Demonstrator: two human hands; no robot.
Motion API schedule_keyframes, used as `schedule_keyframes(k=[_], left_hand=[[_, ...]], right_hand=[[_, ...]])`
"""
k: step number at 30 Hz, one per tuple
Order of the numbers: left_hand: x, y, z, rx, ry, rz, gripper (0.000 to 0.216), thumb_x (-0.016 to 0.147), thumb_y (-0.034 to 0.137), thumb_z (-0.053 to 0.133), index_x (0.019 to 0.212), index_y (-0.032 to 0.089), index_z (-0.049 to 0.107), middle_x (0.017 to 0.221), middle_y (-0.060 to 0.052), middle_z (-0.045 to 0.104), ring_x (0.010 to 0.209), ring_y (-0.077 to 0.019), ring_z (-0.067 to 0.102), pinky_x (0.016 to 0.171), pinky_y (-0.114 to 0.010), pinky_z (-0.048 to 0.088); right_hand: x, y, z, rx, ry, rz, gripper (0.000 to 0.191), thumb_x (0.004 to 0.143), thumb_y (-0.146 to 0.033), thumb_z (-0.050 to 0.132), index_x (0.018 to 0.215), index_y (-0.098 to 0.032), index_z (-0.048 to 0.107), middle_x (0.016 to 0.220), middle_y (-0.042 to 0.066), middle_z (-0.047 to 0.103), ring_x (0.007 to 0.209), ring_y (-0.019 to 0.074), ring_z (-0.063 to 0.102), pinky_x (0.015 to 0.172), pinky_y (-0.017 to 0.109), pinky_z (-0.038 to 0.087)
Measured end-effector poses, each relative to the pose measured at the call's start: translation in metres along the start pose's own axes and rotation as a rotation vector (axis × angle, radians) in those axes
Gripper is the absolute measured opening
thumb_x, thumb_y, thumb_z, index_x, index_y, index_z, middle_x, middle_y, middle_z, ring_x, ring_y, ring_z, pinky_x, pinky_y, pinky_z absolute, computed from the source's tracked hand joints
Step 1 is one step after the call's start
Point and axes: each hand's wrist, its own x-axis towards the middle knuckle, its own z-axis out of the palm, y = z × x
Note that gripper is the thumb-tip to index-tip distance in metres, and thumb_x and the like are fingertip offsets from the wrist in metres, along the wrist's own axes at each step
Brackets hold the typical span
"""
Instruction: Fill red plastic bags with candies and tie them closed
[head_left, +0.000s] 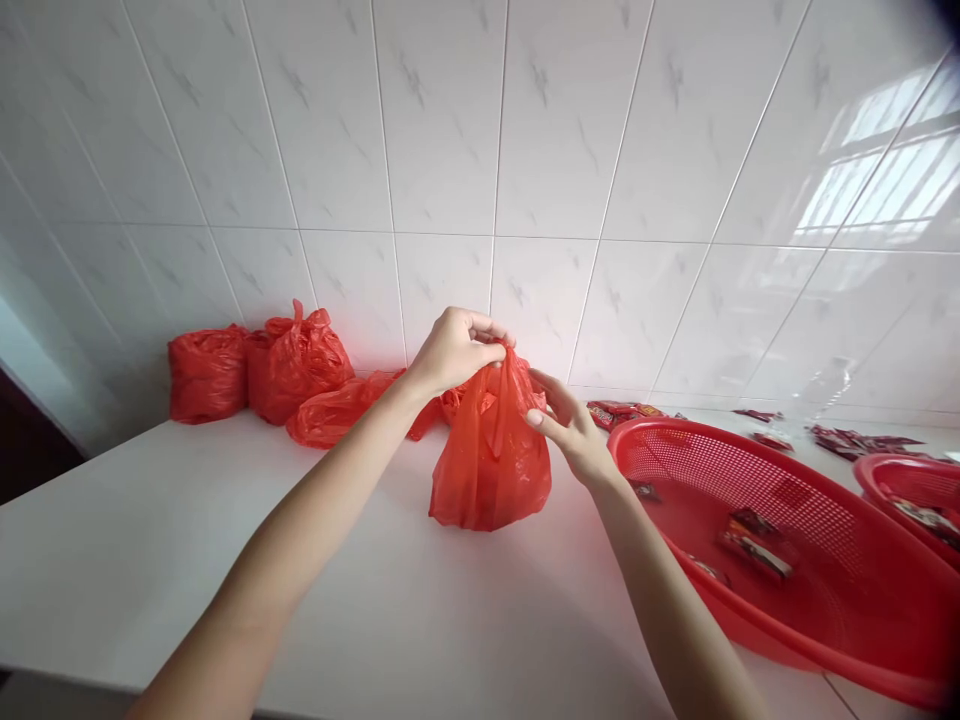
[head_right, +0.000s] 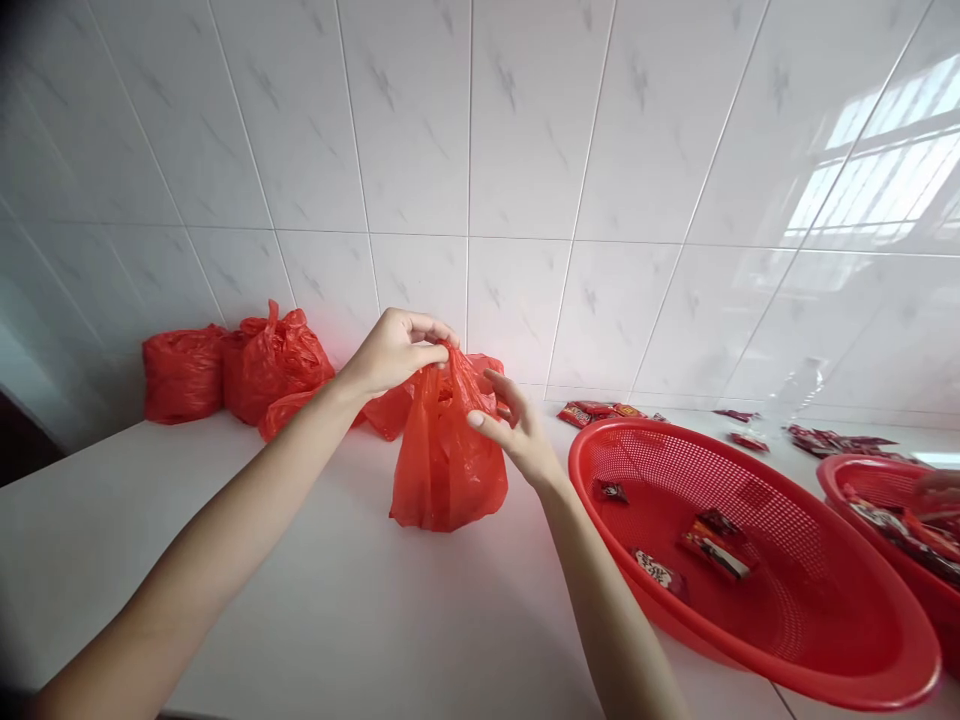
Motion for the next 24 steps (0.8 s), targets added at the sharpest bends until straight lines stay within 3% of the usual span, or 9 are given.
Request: schedule_keyframes(k=[4, 7, 12, 16, 20, 22, 24], left_hand=[[-0.002, 0.004, 0.005, -0.018, 0.023, 0.043, 0.013, 0.069, 0.011, 0.064, 0.077, 0.014, 0.074, 0.087, -0.007, 0.075, 0.086, -0.0191, 0.068, 0.079, -0.031, 0.054], [-0.005, -0.001, 0.0, -0.006, 0.086, 0.056, 0.015, 0.071, 0.017, 0.071, 0.085, 0.013, 0.075, 0.094, -0.008, 0.075, 0.092, -0.0208, 0.068, 0.091, -0.037, 0.052], [-0.019, -0.018, -0.024, -0.018, 0.141, 0.016, 0.031, 0.071, 0.025, 0.078, 0.1, 0.015, 0.074, 0.109, -0.01, 0.073, 0.1, -0.0235, 0.067, 0.096, -0.041, 0.05], [-0.042, -0.049, -0.039, 0.029, 0.238, -0.075, 0.055, 0.071, 0.034, 0.081, 0.122, 0.02, 0.065, 0.131, -0.012, 0.063, 0.118, -0.0292, 0.061, 0.098, -0.043, 0.051], [-0.073, -0.095, -0.033, -0.018, 0.276, -0.294, 0.078, 0.069, 0.041, 0.082, 0.139, 0.025, 0.05, 0.143, -0.015, 0.052, 0.126, -0.0319, 0.055, 0.1, -0.046, 0.049], [-0.088, -0.114, -0.021, -0.141, 0.165, -0.351, 0.084, 0.068, 0.04, 0.083, 0.142, 0.025, 0.046, 0.144, -0.015, 0.051, 0.129, -0.0317, 0.053, 0.1, -0.045, 0.05], [-0.098, -0.128, -0.006, -0.245, -0.045, -0.347, 0.077, 0.07, 0.039, 0.082, 0.139, 0.025, 0.049, 0.14, -0.012, 0.057, 0.126, -0.0297, 0.056, 0.101, -0.044, 0.048]], right_hand=[[0.0, 0.001, 0.012, 0.078, -0.085, 0.103, 0.038, 0.08, -0.043, 0.076, 0.114, -0.027, 0.071, 0.115, 0.005, 0.073, 0.11, 0.0293, 0.065, 0.094, 0.042, 0.053], [0.003, 0.011, 0.013, 0.234, 0.034, 0.162, 0.024, 0.085, -0.045, 0.07, 0.092, -0.022, 0.075, 0.105, 0.006, 0.075, 0.1, 0.0262, 0.068, 0.087, 0.038, 0.055], [0.013, 0.026, 0.005, 0.657, 0.19, 0.197, 0.024, 0.084, -0.04, 0.072, 0.07, -0.021, 0.066, 0.08, 0.001, 0.071, 0.071, 0.0143, 0.065, 0.073, 0.026, 0.055], [0.017, 0.034, 0.001, 0.744, 0.234, 0.219, 0.023, 0.082, -0.035, 0.074, 0.069, -0.019, 0.065, 0.069, 0.0, 0.066, 0.061, 0.0116, 0.06, 0.062, 0.022, 0.052], [0.018, 0.038, 0.001, 0.748, 0.237, 0.221, 0.023, 0.081, -0.034, 0.075, 0.069, -0.019, 0.063, 0.067, 0.0, 0.064, 0.06, 0.012, 0.058, 0.06, 0.022, 0.051], [0.017, 0.039, 0.002, 0.743, 0.239, 0.226, 0.022, 0.081, -0.034, 0.074, 0.069, -0.02, 0.063, 0.067, -0.001, 0.064, 0.06, 0.0121, 0.058, 0.06, 0.023, 0.051], [0.017, 0.038, 0.003, 0.747, 0.239, 0.242, 0.022, 0.081, -0.034, 0.074, 0.069, -0.02, 0.062, 0.066, -0.001, 0.064, 0.059, 0.0121, 0.057, 0.061, 0.024, 0.052]])
